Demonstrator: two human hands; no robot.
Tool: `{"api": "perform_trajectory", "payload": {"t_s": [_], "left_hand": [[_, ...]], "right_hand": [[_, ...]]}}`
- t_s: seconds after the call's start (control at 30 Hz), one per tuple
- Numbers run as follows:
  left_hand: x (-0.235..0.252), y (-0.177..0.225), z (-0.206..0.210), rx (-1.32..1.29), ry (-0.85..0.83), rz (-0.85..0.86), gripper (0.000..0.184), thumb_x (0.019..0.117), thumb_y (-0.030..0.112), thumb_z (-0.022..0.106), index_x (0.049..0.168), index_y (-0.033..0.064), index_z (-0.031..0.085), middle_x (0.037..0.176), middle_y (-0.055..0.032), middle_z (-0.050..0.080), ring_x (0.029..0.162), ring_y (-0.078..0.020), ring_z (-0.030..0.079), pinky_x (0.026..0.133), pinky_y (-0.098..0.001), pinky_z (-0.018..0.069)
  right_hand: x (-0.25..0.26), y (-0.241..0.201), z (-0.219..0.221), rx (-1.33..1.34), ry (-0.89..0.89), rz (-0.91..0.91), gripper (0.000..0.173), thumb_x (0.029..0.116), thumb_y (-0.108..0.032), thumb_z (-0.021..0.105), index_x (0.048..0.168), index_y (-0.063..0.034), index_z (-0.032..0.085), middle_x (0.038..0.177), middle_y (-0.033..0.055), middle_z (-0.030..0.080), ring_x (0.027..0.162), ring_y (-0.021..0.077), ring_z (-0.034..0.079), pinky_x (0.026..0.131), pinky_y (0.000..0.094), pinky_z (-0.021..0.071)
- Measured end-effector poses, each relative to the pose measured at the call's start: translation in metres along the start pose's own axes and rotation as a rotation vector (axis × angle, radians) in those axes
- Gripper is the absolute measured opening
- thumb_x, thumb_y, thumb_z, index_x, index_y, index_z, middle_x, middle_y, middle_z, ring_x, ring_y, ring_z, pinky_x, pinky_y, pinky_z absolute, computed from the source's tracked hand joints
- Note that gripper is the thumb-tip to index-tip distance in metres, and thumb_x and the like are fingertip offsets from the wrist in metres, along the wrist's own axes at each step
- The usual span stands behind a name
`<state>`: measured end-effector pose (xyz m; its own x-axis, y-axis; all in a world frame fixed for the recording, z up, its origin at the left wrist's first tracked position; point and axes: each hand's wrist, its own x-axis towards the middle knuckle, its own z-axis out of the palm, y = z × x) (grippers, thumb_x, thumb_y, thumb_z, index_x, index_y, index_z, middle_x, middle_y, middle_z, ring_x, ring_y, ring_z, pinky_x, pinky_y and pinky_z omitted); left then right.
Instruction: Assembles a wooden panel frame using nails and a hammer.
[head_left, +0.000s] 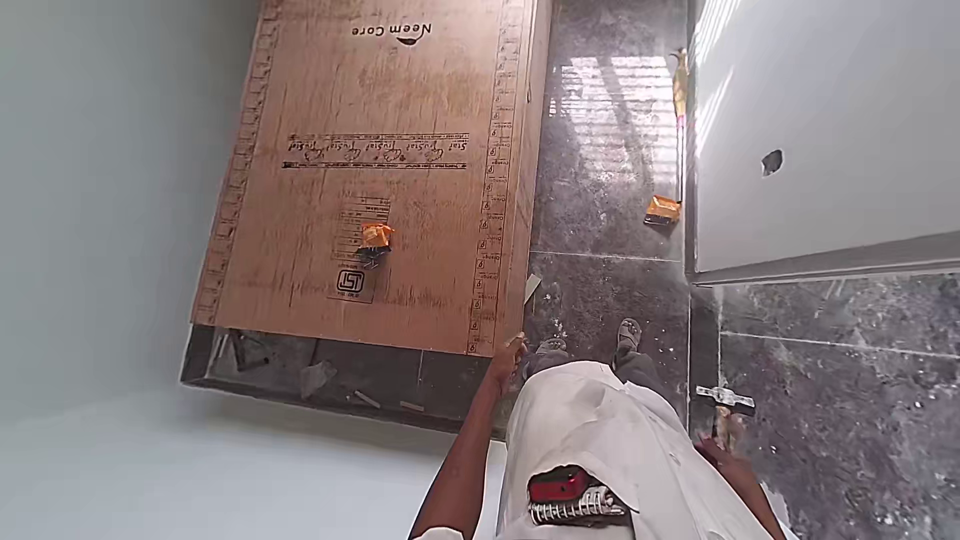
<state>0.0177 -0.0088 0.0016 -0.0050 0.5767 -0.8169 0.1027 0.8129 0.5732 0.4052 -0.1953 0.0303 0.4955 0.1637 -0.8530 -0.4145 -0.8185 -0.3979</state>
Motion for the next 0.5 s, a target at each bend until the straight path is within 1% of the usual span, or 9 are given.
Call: {"api": "perform_trajectory", "payload": {"t_s": [0.03, 0.1, 0.13, 0.17, 0.2, 0.3, 0.4, 0.43, 0.5], "left_hand": [[-0.008, -0.005, 0.02, 0.194, 0.021, -0.012, 0.046, 0.1119, 0.037, 0.04, 0.086, 0.004, 0.059, 0.069, -0.0004, 0.047, 0.056, -0.0097, 0.042, 0.054, -0.0256, 0.0378], [-0.027, -0.008, 0.061, 0.55, 0.015, -0.143, 0.065, 0.1055, 0.057, 0.046, 0.099, -0.0048, 0.067, 0.094, -0.0206, 0.064, 0.089, -0.0321, 0.062, 0.084, -0.0518, 0.0499], [-0.041, -0.004, 0.085, 0.715, 0.008, -0.251, 0.077, 0.0987, 0.07, 0.047, 0.107, -0.0036, 0.07, 0.109, -0.024, 0.069, 0.107, -0.0372, 0.066, 0.095, -0.058, 0.0502], [-0.053, 0.002, 0.108, 0.838, 0.014, -0.35, 0.086, 0.092, 0.079, 0.047, 0.115, -0.0007, 0.07, 0.121, -0.023, 0.068, 0.12, -0.0372, 0.064, 0.102, -0.0594, 0.0484], [-0.064, 0.004, 0.129, 0.917, 0.027, -0.414, 0.09, 0.0895, 0.082, 0.045, 0.119, 0.0007, 0.07, 0.127, -0.0219, 0.067, 0.126, -0.0367, 0.062, 0.104, -0.0592, 0.0474], [-0.082, -0.003, 0.167, 0.932, 0.004, -0.464, 0.07, 0.1039, 0.061, 0.04, 0.122, -0.0006, 0.068, 0.133, -0.0223, 0.065, 0.13, -0.0379, 0.059, 0.105, -0.0608, 0.0456], [-0.11, 0.002, 0.181, 0.811, -0.085, -0.36, 0.051, 0.1087, 0.04, 0.039, 0.114, -0.0021, 0.068, 0.123, -0.0252, 0.067, 0.122, -0.0409, 0.062, 0.098, -0.0637, 0.0478], [-0.124, 0.008, 0.182, 0.765, -0.104, -0.319, 0.048, 0.1086, 0.037, 0.041, 0.11, -0.0029, 0.068, 0.118, -0.0261, 0.068, 0.118, -0.0423, 0.063, 0.095, -0.0646, 0.0481], [-0.147, 0.009, 0.188, 0.671, -0.109, -0.277, 0.047, 0.1089, 0.034, 0.042, 0.106, -0.0047, 0.068, 0.114, -0.0275, 0.068, 0.115, -0.0439, 0.064, 0.094, -0.0648, 0.0479]], "right_hand": [[0.011, -0.024, -0.01, -0.081, -0.046, -0.036, 0.02, 0.1035, -0.016, 0.061, 0.114, 0.0009, 0.057, 0.078, 0.0038, 0.067, 0.062, 0.0067, 0.064, 0.057, 0.0243, 0.0545], [0.031, -0.065, -0.024, -0.249, -0.128, -0.096, 0.023, 0.1009, -0.016, 0.065, 0.114, 0.0021, 0.059, 0.08, 0.0051, 0.067, 0.065, 0.0073, 0.064, 0.062, 0.0259, 0.0549], [0.038, -0.084, -0.03, -0.343, -0.167, -0.113, 0.023, 0.1002, -0.018, 0.067, 0.111, 0.0021, 0.062, 0.078, 0.0053, 0.066, 0.064, 0.008, 0.063, 0.062, 0.027, 0.0545], [0.043, -0.107, -0.032, -0.45, -0.207, -0.125, 0.023, 0.1003, -0.02, 0.067, 0.107, 0.0014, 0.062, 0.075, 0.0044, 0.063, 0.062, 0.0083, 0.059, 0.06, 0.0278, 0.0519], [0.046, -0.127, -0.032, -0.558, -0.247, -0.135, 0.024, 0.1005, -0.022, 0.067, 0.105, 0.001, 0.062, 0.072, 0.004, 0.059, 0.06, 0.0093, 0.055, 0.059, 0.0294, 0.0486], [0.059, -0.168, -0.033, -0.92, -0.348, -0.236, 0.029, 0.0987, -0.028, 0.07, 0.095, -0.0007, 0.063, 0.069, 0.0053, 0.056, 0.06, 0.0137, 0.053, 0.06, 0.035, 0.0466], [0.07, -0.197, -0.025, -1.318, -0.416, -0.352, 0.038, 0.1, -0.032, 0.069, 0.104, 0.0063, 0.066, 0.089, 0.0197, 0.065, 0.082, 0.0281, 0.062, 0.08, 0.0493, 0.0482], [0.069, -0.204, -0.017, -1.402, -0.415, -0.37, 0.038, 0.101, -0.031, 0.068, 0.104, 0.0072, 0.066, 0.094, 0.0225, 0.067, 0.087, 0.0306, 0.064, 0.084, 0.0504, 0.0485], [0.063, -0.217, -0.006, -1.452, -0.423, -0.346, 0.03, 0.1037, -0.023, 0.063, 0.101, 0.0075, 0.066, 0.092, 0.02, 0.066, 0.084, 0.0254, 0.06, 0.082, 0.0438, 0.0468]]}}
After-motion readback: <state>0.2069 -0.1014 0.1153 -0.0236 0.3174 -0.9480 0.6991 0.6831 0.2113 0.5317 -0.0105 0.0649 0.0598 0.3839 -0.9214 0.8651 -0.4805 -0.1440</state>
